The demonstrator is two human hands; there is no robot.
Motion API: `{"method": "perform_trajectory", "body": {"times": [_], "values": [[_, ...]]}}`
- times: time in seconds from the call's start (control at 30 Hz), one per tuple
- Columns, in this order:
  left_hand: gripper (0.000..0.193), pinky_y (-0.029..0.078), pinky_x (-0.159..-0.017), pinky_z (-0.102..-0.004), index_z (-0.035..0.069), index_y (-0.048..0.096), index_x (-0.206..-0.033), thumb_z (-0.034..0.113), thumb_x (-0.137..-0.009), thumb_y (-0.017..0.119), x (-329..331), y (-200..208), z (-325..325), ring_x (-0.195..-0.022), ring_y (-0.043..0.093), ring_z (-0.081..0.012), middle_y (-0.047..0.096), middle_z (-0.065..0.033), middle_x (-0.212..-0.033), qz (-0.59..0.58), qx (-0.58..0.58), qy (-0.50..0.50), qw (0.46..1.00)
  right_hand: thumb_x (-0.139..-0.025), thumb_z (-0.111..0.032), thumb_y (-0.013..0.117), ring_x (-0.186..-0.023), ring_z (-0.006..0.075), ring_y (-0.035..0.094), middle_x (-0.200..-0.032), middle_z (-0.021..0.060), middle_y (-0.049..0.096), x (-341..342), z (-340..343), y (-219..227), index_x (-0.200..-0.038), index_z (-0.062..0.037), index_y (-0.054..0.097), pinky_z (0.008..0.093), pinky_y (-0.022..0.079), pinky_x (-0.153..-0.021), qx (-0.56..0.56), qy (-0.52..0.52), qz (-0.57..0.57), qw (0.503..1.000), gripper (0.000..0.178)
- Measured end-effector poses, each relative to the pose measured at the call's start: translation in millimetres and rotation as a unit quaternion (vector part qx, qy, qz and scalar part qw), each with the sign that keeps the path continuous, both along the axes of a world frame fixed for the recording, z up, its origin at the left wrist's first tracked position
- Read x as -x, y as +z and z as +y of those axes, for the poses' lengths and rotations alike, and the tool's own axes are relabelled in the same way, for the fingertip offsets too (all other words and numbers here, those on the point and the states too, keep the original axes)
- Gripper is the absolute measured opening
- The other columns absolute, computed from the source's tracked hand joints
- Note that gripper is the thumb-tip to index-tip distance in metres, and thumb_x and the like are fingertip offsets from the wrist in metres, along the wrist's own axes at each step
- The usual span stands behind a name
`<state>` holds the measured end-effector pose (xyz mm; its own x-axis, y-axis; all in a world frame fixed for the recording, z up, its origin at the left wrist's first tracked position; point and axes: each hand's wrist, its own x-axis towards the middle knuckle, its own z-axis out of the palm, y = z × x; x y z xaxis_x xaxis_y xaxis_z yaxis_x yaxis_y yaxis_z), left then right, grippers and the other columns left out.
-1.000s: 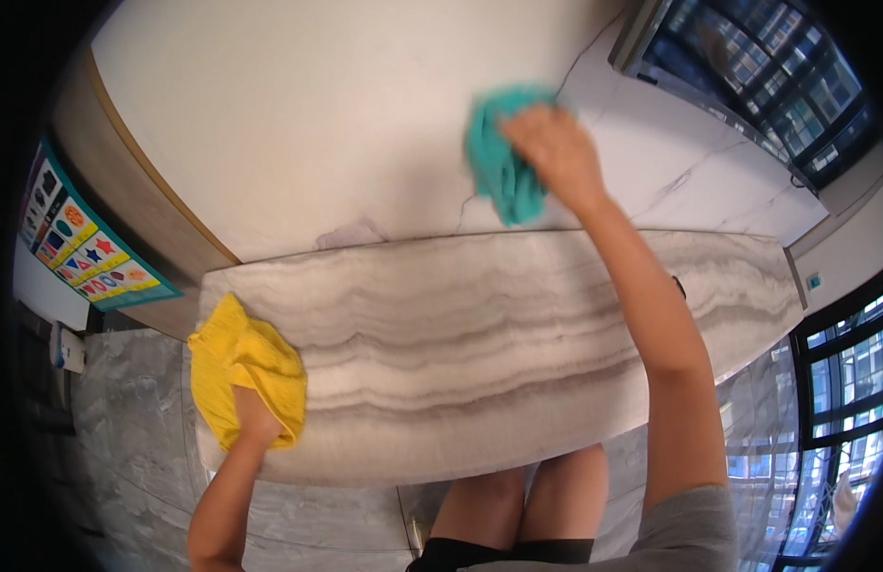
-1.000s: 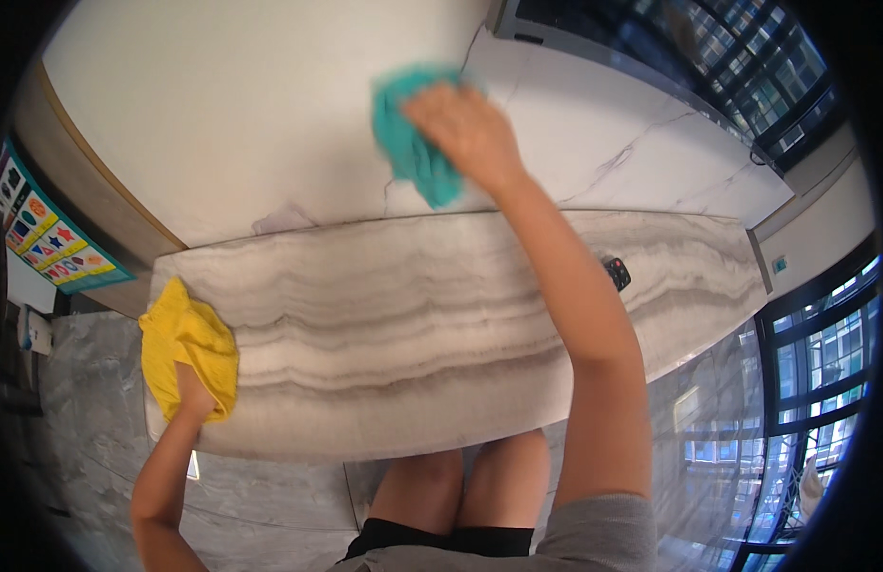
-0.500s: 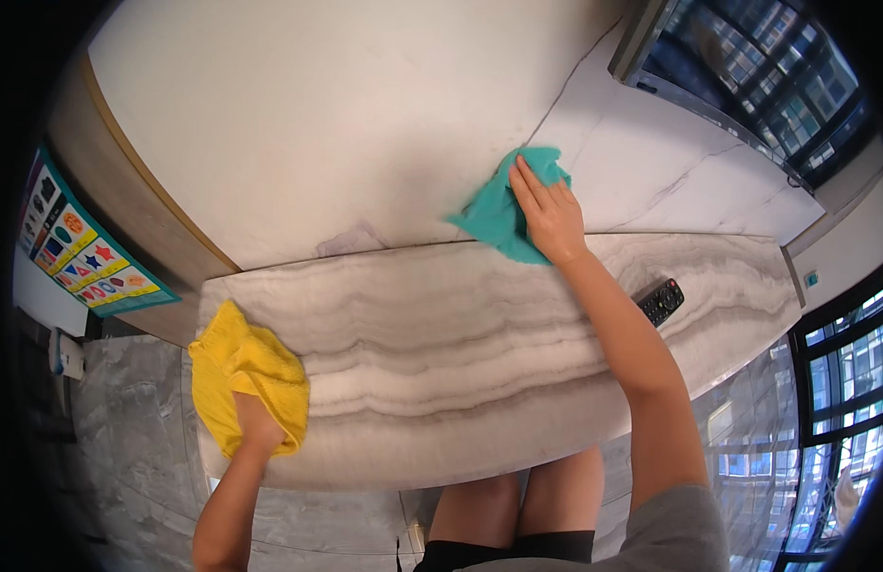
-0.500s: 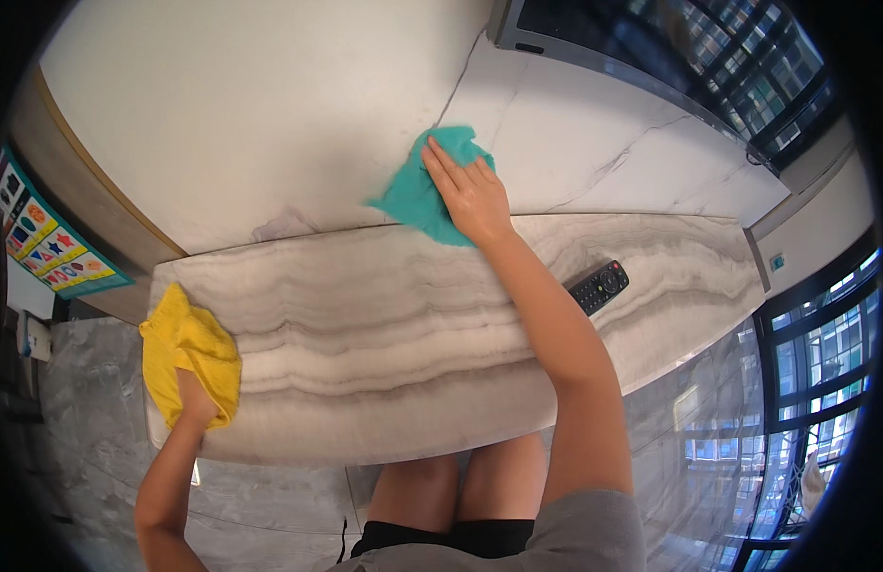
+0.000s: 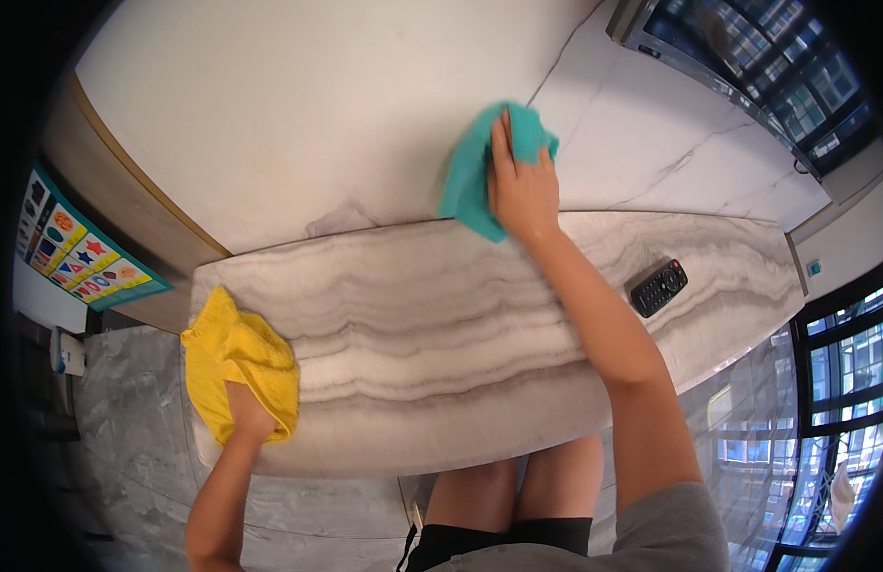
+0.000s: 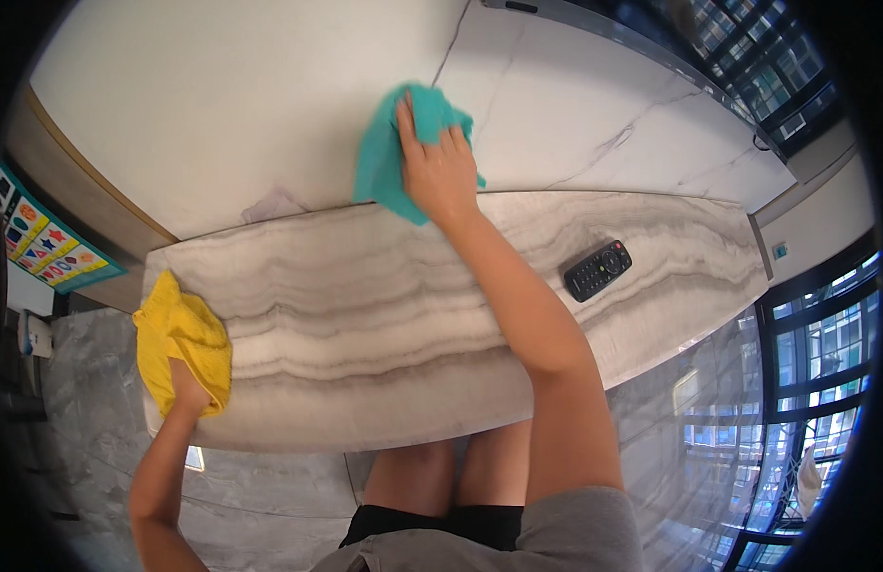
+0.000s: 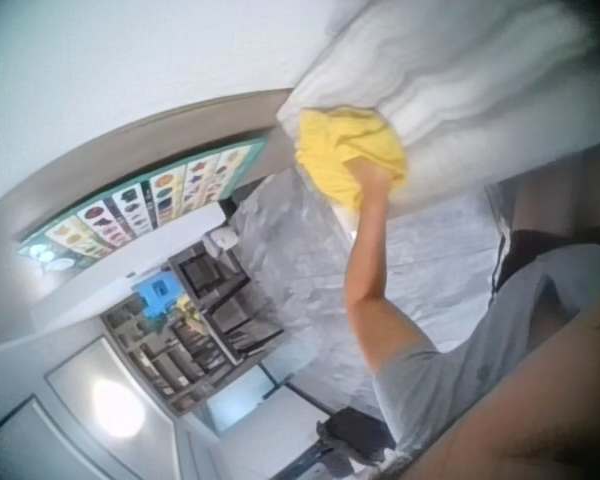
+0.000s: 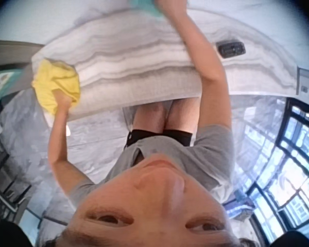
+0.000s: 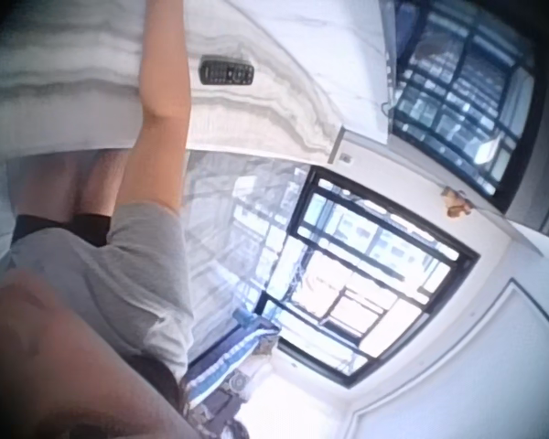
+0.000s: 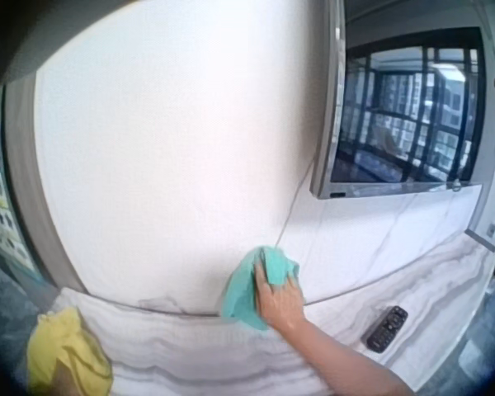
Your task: The person wipes the top, side, and front surfaces of a TV stand using two cloths, opens a drawer and a cabinet to wipe the interior, moves a basketball to clean the shelf, and finishes by wiping the TV screen.
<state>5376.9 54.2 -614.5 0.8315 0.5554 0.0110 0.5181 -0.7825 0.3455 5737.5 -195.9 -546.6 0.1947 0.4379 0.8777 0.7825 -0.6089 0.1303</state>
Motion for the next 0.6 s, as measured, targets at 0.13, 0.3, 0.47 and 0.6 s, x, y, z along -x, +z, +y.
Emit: {"method": "perform_trajectory", "body": {"times": [0.13, 0.3, 0.47, 0.6], "values": [[0.054, 0.024, -0.100, -0.0418, 0.005, 0.046, -0.122, 0.034, -0.077, 0.058, 4, -6, 0, -0.116, 0.036, -0.0354, 0.044, -0.0159, -0.125, -0.030, -0.062, 0.005, 0.998, -0.074, -0.003, 0.054, -0.113, 0.0364, 0.043, -0.134, 0.0161, 0.037, 0, -12, -7, -0.126, 0.0033, 0.038, 0.0428, 0.037, -0.092, 0.089, 0.001, 0.027, 0.996, 0.054], [0.055, 0.024, -0.099, -0.0414, 0.005, 0.045, -0.122, 0.033, -0.077, 0.058, 2, -2, -6, -0.116, 0.035, -0.0357, 0.043, -0.0150, -0.126, -0.055, 0.034, 0.027, 0.998, -0.073, -0.006, 0.056, -0.113, 0.0387, 0.041, -0.137, 0.0179, 0.032, 11, -5, -11, -0.128, 0.0045, 0.035, 0.0429, 0.035, -0.094, 0.029, 0.012, 0.081, 0.996, 0.059], [0.058, 0.024, -0.099, -0.0415, 0.005, 0.043, -0.124, 0.033, -0.076, 0.060, 6, -12, -2, -0.116, 0.034, -0.0357, 0.041, -0.0147, -0.128, -0.043, 0.001, 0.027, 0.999, -0.073, -0.011, 0.058, -0.112, 0.0300, 0.046, -0.132, 0.0163, 0.041, 11, 2, 10, -0.126, 0.0041, 0.040, 0.0406, 0.037, -0.089, 0.027, -0.034, 0.073, 0.996, 0.057], [0.061, 0.022, -0.101, -0.0407, 0.006, 0.041, -0.126, 0.036, -0.077, 0.058, 7, -21, 6, -0.119, 0.033, -0.0351, 0.040, -0.0145, -0.130, -0.063, 0.038, 0.020, 0.997, -0.070, -0.012, 0.059, -0.113, 0.0311, 0.045, -0.132, 0.0173, 0.040, 11, -6, -6, -0.125, 0.0065, 0.040, 0.0439, 0.036, -0.090, 0.025, -0.006, 0.086, 0.996, 0.061]]}}
